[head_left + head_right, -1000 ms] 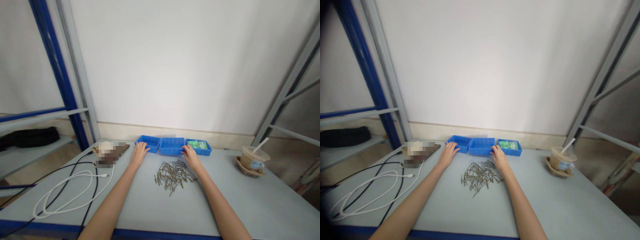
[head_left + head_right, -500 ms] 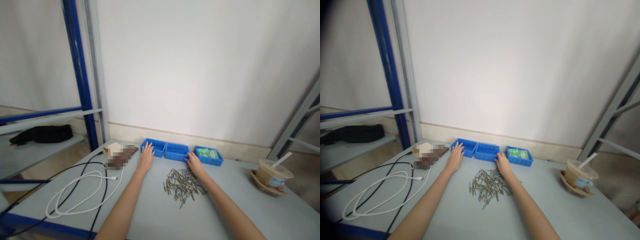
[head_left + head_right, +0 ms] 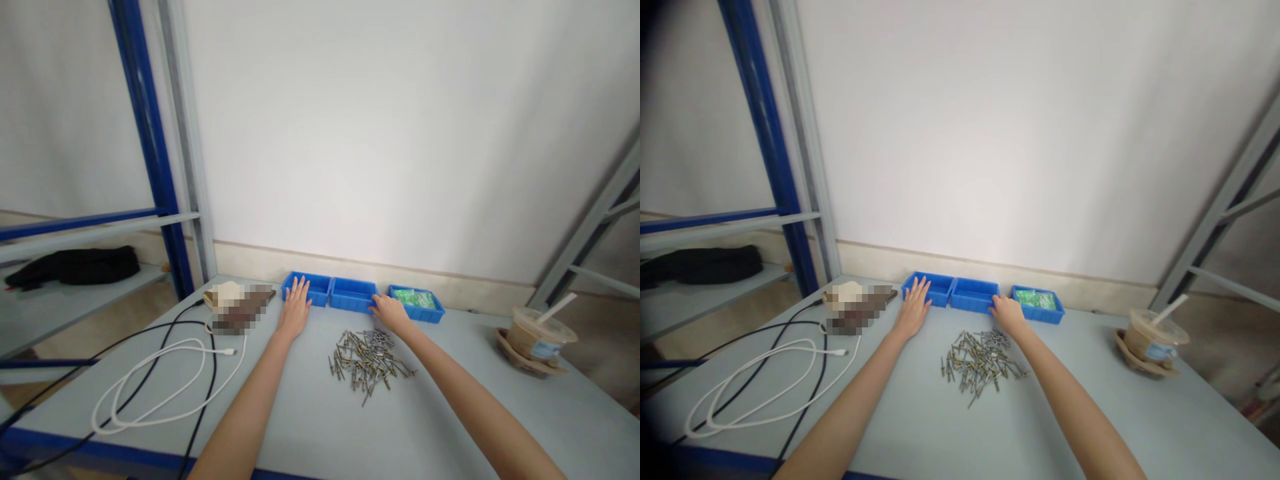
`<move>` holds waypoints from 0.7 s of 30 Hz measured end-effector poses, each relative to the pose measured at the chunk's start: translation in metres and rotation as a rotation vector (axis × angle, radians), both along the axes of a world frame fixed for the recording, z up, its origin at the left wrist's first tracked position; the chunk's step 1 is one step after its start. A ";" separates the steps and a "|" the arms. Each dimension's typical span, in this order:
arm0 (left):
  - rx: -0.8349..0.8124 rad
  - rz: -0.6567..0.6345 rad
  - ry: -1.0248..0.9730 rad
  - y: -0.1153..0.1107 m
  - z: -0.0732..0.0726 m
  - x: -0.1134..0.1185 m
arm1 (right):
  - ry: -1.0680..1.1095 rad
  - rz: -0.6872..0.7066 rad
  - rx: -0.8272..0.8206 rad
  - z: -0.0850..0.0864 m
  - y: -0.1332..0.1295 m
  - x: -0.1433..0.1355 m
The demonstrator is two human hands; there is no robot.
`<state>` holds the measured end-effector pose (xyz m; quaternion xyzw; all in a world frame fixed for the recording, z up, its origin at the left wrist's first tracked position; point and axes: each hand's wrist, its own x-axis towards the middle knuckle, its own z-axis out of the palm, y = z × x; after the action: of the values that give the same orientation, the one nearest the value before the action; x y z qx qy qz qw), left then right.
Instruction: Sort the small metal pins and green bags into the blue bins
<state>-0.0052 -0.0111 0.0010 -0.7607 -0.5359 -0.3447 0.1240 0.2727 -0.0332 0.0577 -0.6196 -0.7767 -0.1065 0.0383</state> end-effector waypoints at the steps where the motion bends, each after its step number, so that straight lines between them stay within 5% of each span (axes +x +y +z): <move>1: -0.005 -0.007 -0.008 0.001 0.000 0.000 | -0.011 -0.015 -0.001 0.002 0.000 -0.002; 10: -0.065 -0.062 -0.101 -0.003 0.006 0.002 | -0.011 -0.065 0.056 0.035 -0.013 -0.006; 14: -0.027 -0.050 -0.102 -0.007 0.011 0.003 | 0.245 -0.255 0.207 0.052 -0.019 0.040; 17: 0.007 -0.037 -0.093 -0.009 0.015 0.005 | 0.416 -0.514 0.324 0.043 -0.016 0.086; 21: 0.045 -0.046 -0.053 -0.014 0.023 0.011 | 0.581 -0.648 0.086 0.019 -0.004 0.135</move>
<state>0.0056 -0.0247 0.0236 -0.7603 -0.5135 -0.3795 0.1192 0.4075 -0.0375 0.0763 -0.8335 -0.4939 0.0334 0.2454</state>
